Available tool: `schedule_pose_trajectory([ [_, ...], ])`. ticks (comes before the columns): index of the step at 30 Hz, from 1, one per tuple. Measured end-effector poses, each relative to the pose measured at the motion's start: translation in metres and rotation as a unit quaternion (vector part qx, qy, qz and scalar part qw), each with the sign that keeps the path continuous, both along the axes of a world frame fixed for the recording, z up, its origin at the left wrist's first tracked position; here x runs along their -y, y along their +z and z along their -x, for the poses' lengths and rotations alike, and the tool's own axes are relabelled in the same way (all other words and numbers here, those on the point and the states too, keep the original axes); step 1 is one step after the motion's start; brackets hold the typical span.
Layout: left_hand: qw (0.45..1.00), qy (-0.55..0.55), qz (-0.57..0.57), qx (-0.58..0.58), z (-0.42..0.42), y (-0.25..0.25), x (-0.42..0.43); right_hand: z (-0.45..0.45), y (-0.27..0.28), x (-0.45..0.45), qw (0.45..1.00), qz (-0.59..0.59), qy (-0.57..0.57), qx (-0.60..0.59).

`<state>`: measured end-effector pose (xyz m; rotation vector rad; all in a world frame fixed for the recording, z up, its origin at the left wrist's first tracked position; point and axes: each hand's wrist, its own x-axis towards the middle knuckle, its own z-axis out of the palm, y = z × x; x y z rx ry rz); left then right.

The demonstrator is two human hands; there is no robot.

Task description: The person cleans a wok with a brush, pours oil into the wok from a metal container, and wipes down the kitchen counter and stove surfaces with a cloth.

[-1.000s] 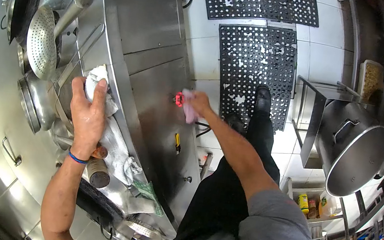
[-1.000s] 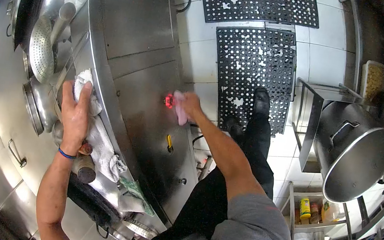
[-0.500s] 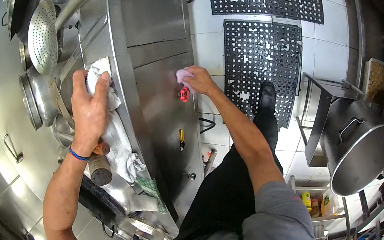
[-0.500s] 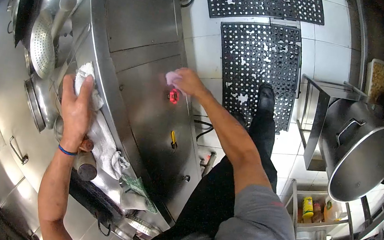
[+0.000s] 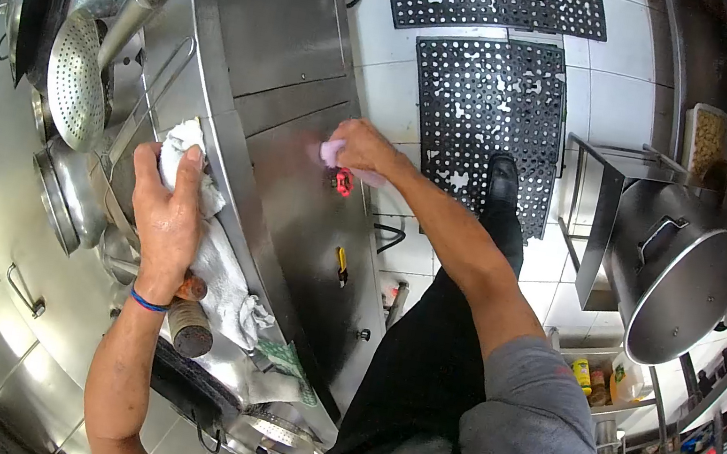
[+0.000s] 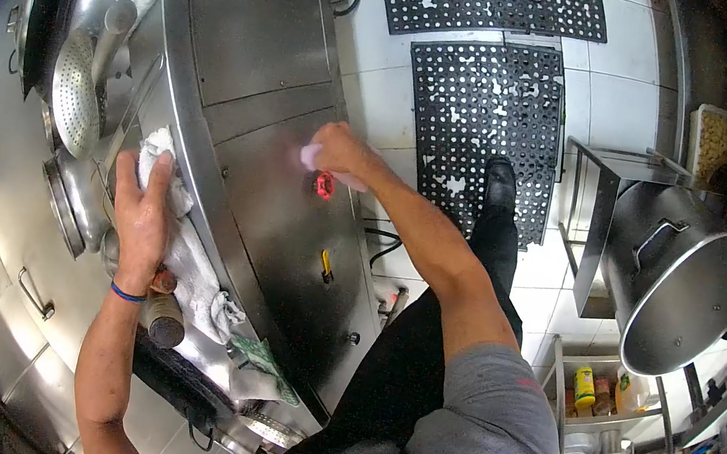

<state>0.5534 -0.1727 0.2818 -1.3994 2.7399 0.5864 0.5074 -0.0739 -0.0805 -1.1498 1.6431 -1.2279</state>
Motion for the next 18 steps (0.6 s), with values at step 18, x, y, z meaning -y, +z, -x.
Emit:
schedule_pose_trajectory([
  [18,0.999,-0.034,0.035,0.004,0.000,-0.002,0.002,0.021,0.076,-0.007,0.987,-0.091,0.115,-0.067],
])
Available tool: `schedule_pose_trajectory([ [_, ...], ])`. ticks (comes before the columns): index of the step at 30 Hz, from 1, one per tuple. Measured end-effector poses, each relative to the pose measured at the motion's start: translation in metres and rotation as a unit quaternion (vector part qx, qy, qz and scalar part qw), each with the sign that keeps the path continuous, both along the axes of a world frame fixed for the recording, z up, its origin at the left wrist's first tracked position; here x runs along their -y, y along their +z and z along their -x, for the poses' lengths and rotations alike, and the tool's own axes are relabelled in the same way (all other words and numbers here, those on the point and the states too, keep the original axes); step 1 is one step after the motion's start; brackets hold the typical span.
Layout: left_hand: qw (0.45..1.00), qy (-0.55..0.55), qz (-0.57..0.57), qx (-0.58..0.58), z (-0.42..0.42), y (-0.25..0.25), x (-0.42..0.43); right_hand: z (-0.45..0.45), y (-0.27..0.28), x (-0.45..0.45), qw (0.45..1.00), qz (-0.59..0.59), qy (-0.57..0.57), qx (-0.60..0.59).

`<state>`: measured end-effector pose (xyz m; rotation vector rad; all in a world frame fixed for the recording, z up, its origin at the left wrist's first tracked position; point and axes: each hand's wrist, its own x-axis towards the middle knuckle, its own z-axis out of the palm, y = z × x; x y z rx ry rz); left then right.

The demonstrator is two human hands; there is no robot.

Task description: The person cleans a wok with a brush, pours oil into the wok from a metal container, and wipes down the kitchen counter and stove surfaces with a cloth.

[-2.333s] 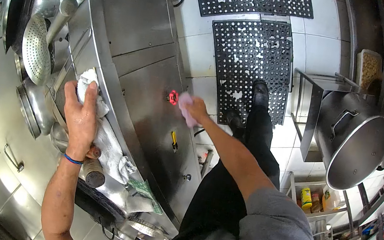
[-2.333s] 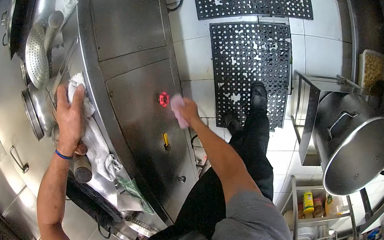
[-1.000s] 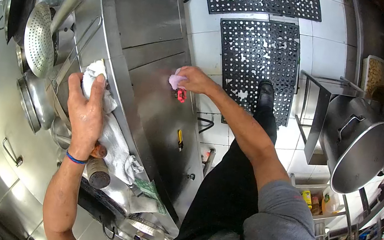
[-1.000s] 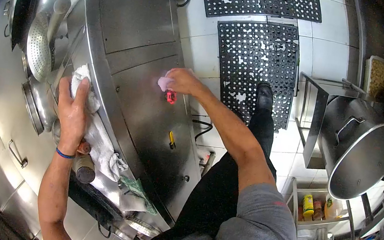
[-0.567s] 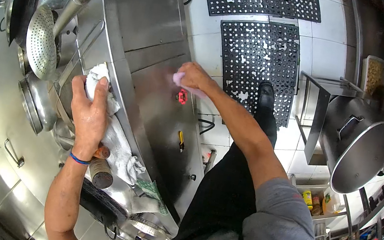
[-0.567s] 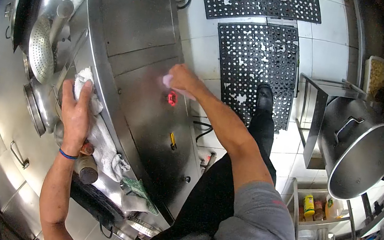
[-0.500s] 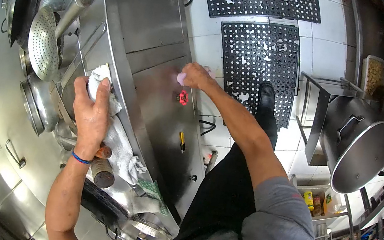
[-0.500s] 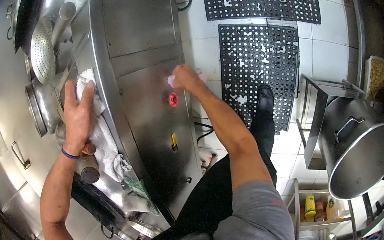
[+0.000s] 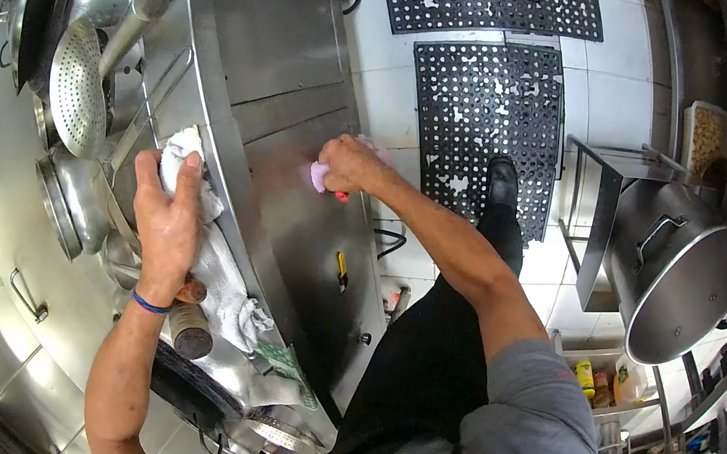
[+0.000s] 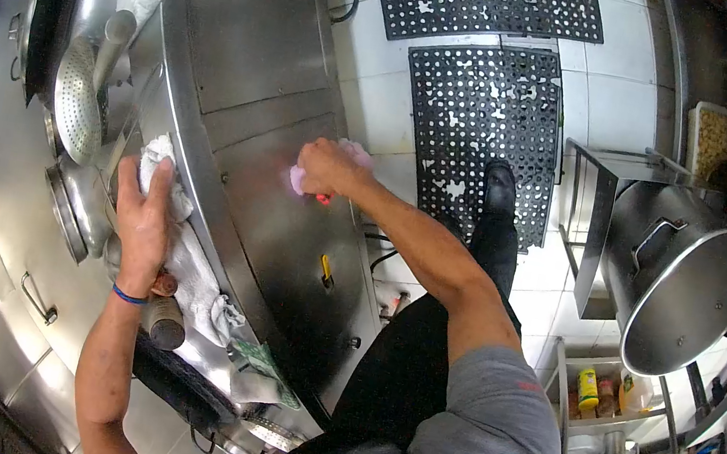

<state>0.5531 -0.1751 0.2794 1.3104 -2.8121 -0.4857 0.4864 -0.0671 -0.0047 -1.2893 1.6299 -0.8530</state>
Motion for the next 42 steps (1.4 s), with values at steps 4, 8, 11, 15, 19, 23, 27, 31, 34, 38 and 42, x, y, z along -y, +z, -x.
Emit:
schedule_pose_trajectory([
  [4,1.000,0.012,-0.012,0.012,0.000,0.003,-0.001,-0.018,-0.091,0.022,0.994,-0.031,-0.107,-0.020],
  [8,1.000,0.000,0.003,0.007,-0.003,0.001,0.002,-0.043,-0.136,-0.009,0.942,-0.013,-0.278,0.186],
  [11,1.000,0.008,-0.005,-0.007,-0.002,0.001,0.001,-0.093,-0.107,-0.039,0.900,-0.024,-0.349,0.261],
  [15,1.000,0.007,-0.004,-0.001,-0.003,0.002,0.001,-0.169,-0.087,-0.078,0.889,-0.043,-0.391,0.233],
  [19,1.000,0.002,0.001,0.001,-0.002,0.001,0.002,-0.175,-0.039,-0.085,0.912,-0.031,-0.382,0.146],
  [23,1.000,-0.003,0.002,-0.003,-0.004,0.001,0.003,-0.174,0.029,-0.085,0.883,0.022,-0.394,0.252],
  [27,1.000,0.002,-0.008,-0.006,-0.004,0.001,0.003,-0.144,0.075,-0.054,0.855,0.141,-0.450,0.218],
  [31,1.000,0.005,-0.006,-0.002,-0.001,0.003,0.000,-0.045,0.043,0.047,0.806,0.144,-0.531,0.217],
  [34,1.000,0.001,0.001,-0.002,-0.005,0.000,0.002,-0.015,0.009,0.096,0.783,0.182,-0.566,0.183],
  [38,1.000,0.016,-0.015,-0.016,-0.002,0.001,0.001,-0.057,0.056,0.034,0.825,0.139,-0.498,0.228],
  [42,1.000,0.007,0.006,0.003,-0.001,0.003,0.001,-0.133,0.093,-0.013,0.843,0.191,-0.444,0.238],
])
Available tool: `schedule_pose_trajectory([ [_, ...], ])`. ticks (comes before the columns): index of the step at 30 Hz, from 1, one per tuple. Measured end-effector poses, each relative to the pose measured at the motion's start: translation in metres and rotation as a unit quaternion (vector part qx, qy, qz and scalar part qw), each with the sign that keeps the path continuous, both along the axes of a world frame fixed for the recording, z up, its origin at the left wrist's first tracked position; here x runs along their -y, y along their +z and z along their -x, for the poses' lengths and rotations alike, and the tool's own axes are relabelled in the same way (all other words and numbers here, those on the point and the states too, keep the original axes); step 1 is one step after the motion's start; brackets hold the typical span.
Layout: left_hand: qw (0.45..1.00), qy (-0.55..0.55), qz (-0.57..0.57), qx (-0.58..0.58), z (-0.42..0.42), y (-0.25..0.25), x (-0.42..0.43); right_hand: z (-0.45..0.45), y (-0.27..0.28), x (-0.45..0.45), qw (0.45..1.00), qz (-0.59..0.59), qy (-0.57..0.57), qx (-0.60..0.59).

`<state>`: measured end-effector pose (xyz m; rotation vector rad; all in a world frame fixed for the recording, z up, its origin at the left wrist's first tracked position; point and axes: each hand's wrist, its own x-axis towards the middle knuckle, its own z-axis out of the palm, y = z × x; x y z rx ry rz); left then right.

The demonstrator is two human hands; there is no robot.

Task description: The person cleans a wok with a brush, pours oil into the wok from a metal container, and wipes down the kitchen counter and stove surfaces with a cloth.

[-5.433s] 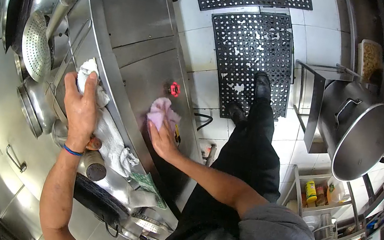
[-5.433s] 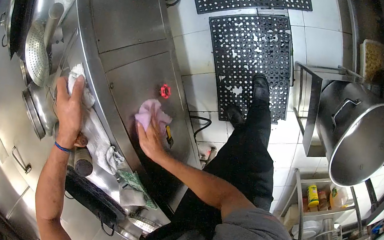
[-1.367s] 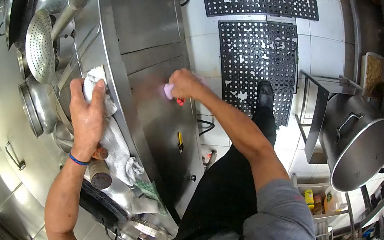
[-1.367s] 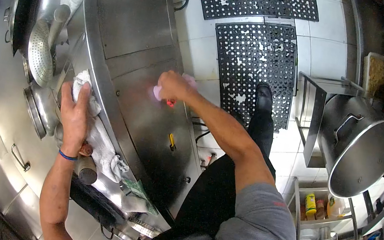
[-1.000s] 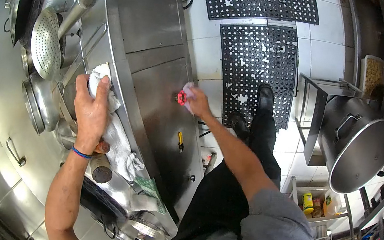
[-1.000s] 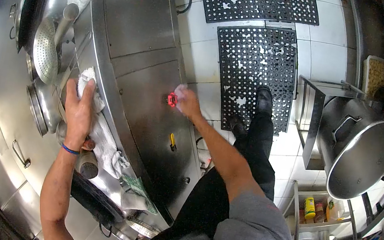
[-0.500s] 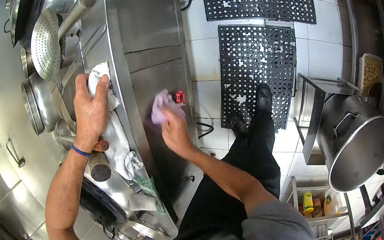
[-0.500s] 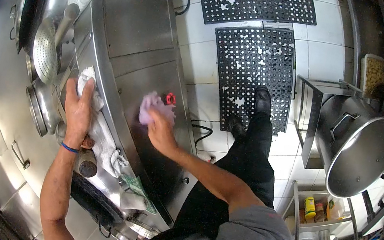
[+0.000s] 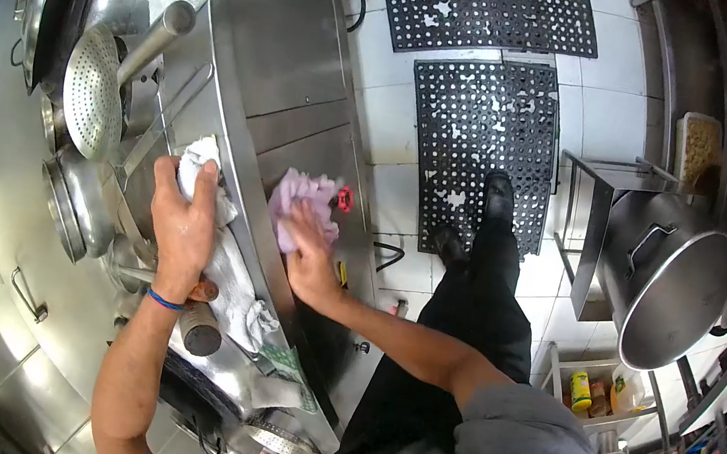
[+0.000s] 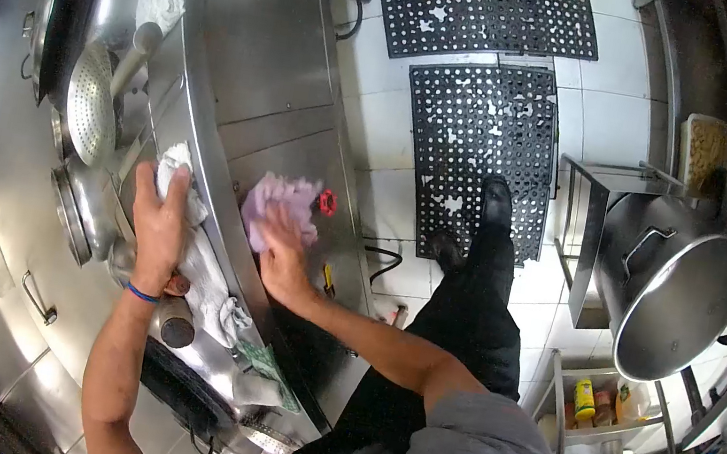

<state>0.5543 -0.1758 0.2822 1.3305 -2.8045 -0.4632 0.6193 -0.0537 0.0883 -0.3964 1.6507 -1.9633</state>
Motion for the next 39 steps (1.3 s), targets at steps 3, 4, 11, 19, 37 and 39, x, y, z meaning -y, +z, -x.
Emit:
schedule_pose_trajectory([
  [3,1.000,0.000,0.006,0.005,0.000,0.000,0.000,0.034,-0.027,0.033,0.996,0.024,-0.008,-0.087],
  [4,1.000,0.000,0.008,0.003,-0.001,-0.001,0.001,0.050,-0.047,0.046,0.995,0.017,-0.010,-0.097],
  [11,1.000,0.004,0.000,0.014,0.000,0.003,-0.001,0.118,-0.085,0.088,0.966,-0.116,-0.012,0.229],
  [19,1.000,0.010,-0.022,0.007,0.003,0.002,-0.003,0.135,-0.058,0.094,0.985,0.014,-0.056,-0.160],
  [37,1.000,-0.004,-0.024,-0.005,0.004,0.004,-0.001,0.099,-0.214,0.060,0.965,-0.189,0.146,0.109],
  [39,0.999,0.011,-0.033,-0.010,0.003,0.002,-0.002,0.107,-0.194,0.061,0.972,-0.165,0.126,0.108],
])
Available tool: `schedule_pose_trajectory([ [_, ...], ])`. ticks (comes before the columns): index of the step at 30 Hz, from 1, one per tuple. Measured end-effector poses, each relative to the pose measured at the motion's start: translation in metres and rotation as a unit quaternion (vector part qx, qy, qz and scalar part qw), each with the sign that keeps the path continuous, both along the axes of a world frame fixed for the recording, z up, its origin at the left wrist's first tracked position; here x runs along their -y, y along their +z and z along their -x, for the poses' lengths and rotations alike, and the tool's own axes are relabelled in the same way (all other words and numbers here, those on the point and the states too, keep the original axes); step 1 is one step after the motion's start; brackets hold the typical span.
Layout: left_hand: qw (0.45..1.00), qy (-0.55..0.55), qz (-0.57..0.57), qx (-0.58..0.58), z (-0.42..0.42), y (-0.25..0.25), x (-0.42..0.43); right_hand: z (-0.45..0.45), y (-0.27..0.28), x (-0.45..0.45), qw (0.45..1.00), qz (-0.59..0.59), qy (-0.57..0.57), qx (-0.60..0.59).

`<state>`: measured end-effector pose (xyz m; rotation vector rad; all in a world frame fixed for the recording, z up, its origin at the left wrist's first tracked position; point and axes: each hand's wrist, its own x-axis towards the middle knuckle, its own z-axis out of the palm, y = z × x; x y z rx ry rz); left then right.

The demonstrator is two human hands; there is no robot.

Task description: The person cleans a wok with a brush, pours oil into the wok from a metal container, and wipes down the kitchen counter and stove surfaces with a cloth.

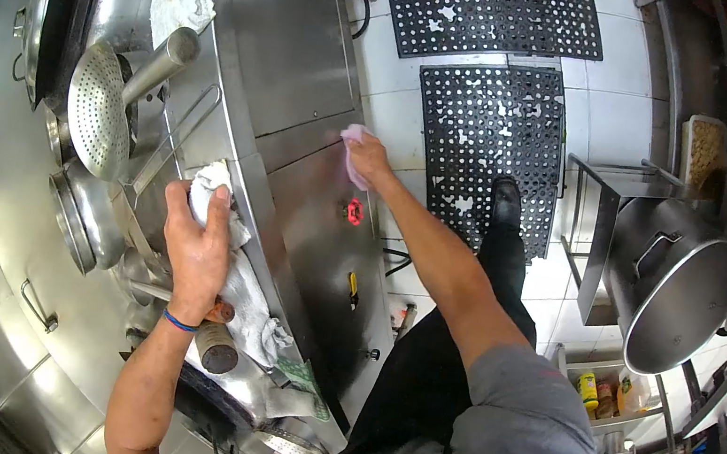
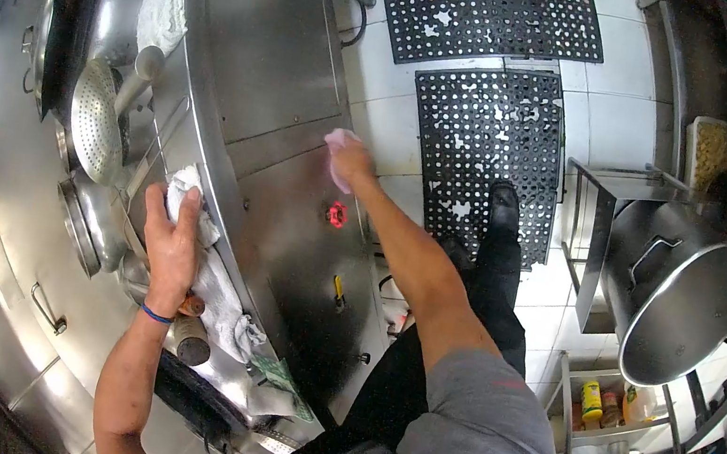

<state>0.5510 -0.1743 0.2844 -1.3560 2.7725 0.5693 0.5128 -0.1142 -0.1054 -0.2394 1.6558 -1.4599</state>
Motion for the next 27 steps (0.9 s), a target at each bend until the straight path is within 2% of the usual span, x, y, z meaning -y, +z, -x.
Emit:
schedule_pose_trajectory([
  [2,1.000,0.002,-0.004,-0.004,0.000,-0.002,0.001,0.019,0.067,0.003,0.999,0.038,-0.032,0.017],
  [4,1.000,0.005,-0.007,-0.010,-0.002,-0.001,0.002,0.030,0.131,0.008,0.988,0.149,-0.042,0.010],
  [6,1.000,0.009,-0.013,-0.023,-0.001,-0.002,0.001,0.043,0.172,0.028,0.938,0.255,-0.141,-0.187],
  [7,1.000,0.013,-0.015,-0.020,0.000,-0.001,0.001,0.049,0.181,0.034,0.944,0.253,-0.138,-0.163],
  [10,0.999,0.030,-0.020,-0.010,0.001,0.002,0.000,0.071,0.122,0.065,0.926,0.275,-0.159,-0.207],
  [11,0.999,0.035,-0.020,-0.010,0.001,0.002,0.000,0.077,0.104,0.069,0.973,0.166,-0.119,-0.108],
  [12,0.999,0.041,-0.021,-0.009,0.001,0.002,0.000,0.081,0.085,0.068,0.996,0.050,-0.077,-0.007],
  [13,0.998,0.049,-0.028,-0.011,0.002,0.002,0.000,0.089,0.088,0.066,0.993,-0.068,-0.034,0.095],
  [16,1.000,0.011,0.028,0.003,0.002,0.001,0.001,0.083,0.130,0.053,0.999,-0.048,-0.019,-0.002],
  [17,0.999,0.015,0.029,0.006,-0.003,-0.003,0.004,0.072,0.129,0.059,0.986,0.082,-0.079,-0.119],
  [18,1.000,0.021,0.018,0.003,-0.002,-0.003,0.003,0.077,0.153,0.060,0.983,0.152,-0.089,-0.060],
  [20,0.999,0.036,0.003,-0.005,0.000,0.000,0.002,0.098,0.205,0.062,0.974,0.194,-0.095,-0.064],
  [23,0.999,0.026,0.025,-0.004,0.000,0.000,0.001,0.105,0.176,0.093,0.922,0.194,-0.191,-0.274],
  [24,0.999,0.021,0.032,-0.010,0.000,0.000,0.002,0.100,0.154,0.094,0.953,0.141,-0.160,-0.217],
  [25,0.999,0.019,0.036,-0.004,-0.001,0.000,0.002,0.103,0.147,0.088,0.986,0.096,-0.119,-0.068],
  [26,0.999,0.020,0.036,-0.004,-0.002,0.000,0.002,0.106,0.139,0.082,0.993,0.033,-0.081,0.075],
  [27,0.999,0.022,0.035,-0.002,-0.003,-0.001,0.002,0.101,0.139,0.074,0.992,-0.016,-0.035,0.119],
])
